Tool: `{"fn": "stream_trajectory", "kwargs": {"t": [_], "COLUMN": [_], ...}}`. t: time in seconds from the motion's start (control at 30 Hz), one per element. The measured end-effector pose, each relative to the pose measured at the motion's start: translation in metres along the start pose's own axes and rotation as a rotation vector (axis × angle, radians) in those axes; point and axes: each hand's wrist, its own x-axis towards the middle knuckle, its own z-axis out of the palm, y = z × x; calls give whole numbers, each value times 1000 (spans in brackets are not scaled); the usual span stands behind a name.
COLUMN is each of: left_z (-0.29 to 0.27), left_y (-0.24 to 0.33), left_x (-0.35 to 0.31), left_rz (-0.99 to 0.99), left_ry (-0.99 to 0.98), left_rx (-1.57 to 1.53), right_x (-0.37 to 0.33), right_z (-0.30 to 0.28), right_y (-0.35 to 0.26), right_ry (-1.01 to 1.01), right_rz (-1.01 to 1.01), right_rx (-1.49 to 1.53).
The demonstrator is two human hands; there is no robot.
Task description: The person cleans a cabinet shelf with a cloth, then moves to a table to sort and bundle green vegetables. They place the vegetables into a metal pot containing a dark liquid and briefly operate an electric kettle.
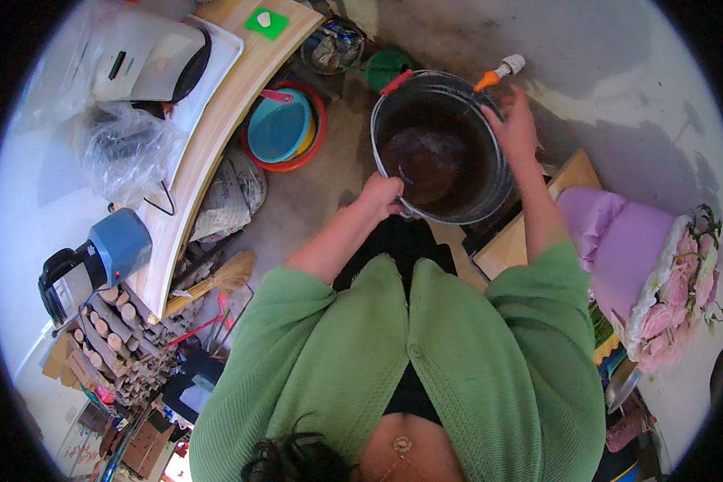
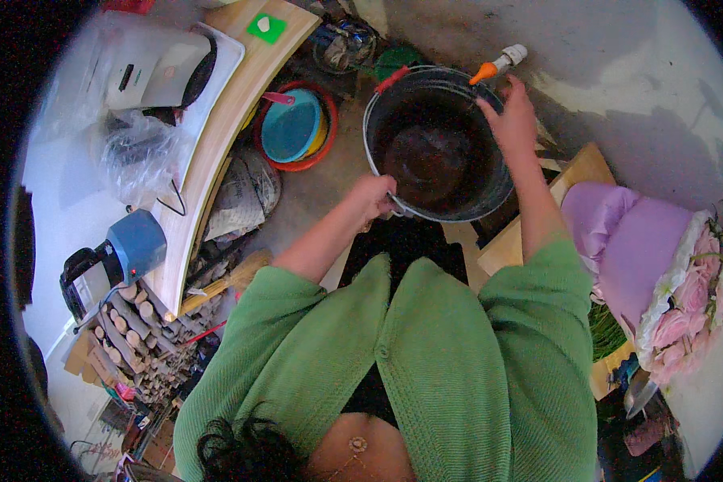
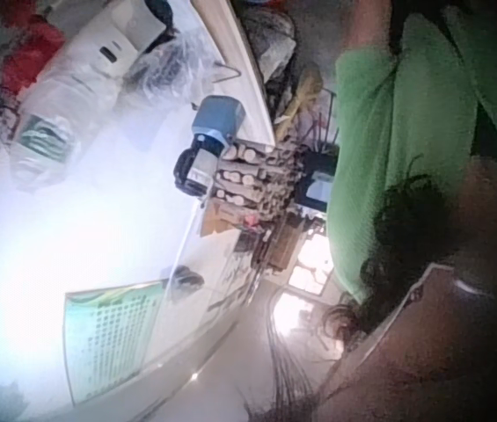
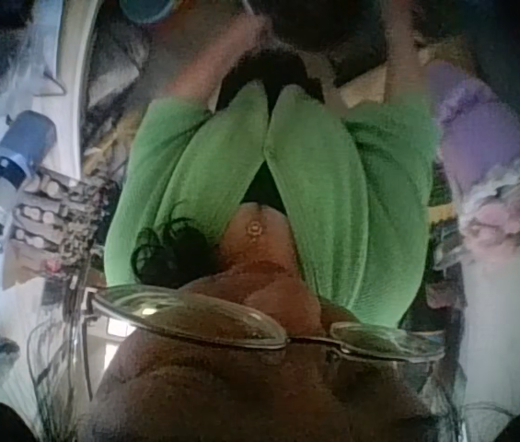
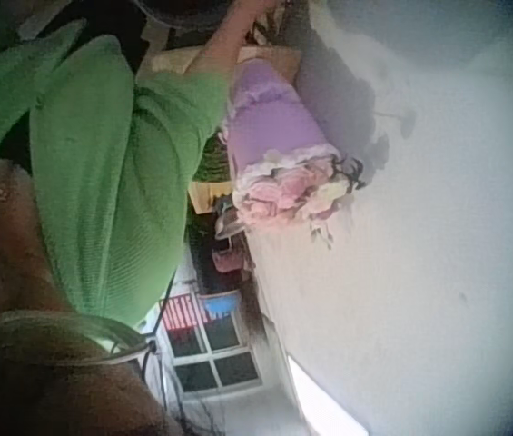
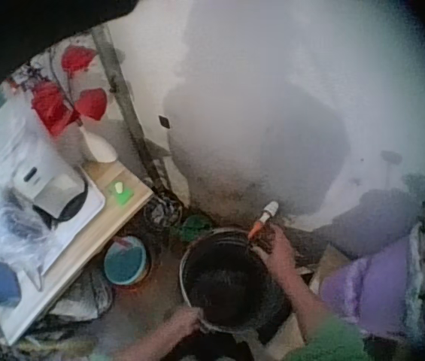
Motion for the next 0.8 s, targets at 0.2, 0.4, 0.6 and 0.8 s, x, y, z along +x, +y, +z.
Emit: {"fn": "stream_trajectory", "kwargs": {"t": [0.2, 0.4, 0.6, 0.8], "left_z": [-110, -210, -185, -220], "left_y": [-23, -16, -20, -20], "left_x": [-42, -64, -36, -66], "left_rz": [18, 88, 177, 235], "left_ry": [23, 12, -147, -195], "left_rx": [17, 7, -175, -74], "right_x": [-142, -178, -176, -233], "right_z": [63, 126, 67, 70], "right_y": [35, 5, 9, -30], "right_ry": [-61, -511, -351, -184], "right_rz": [315, 360, 470, 422], "right_rx": [184, 407, 876, 647]}}
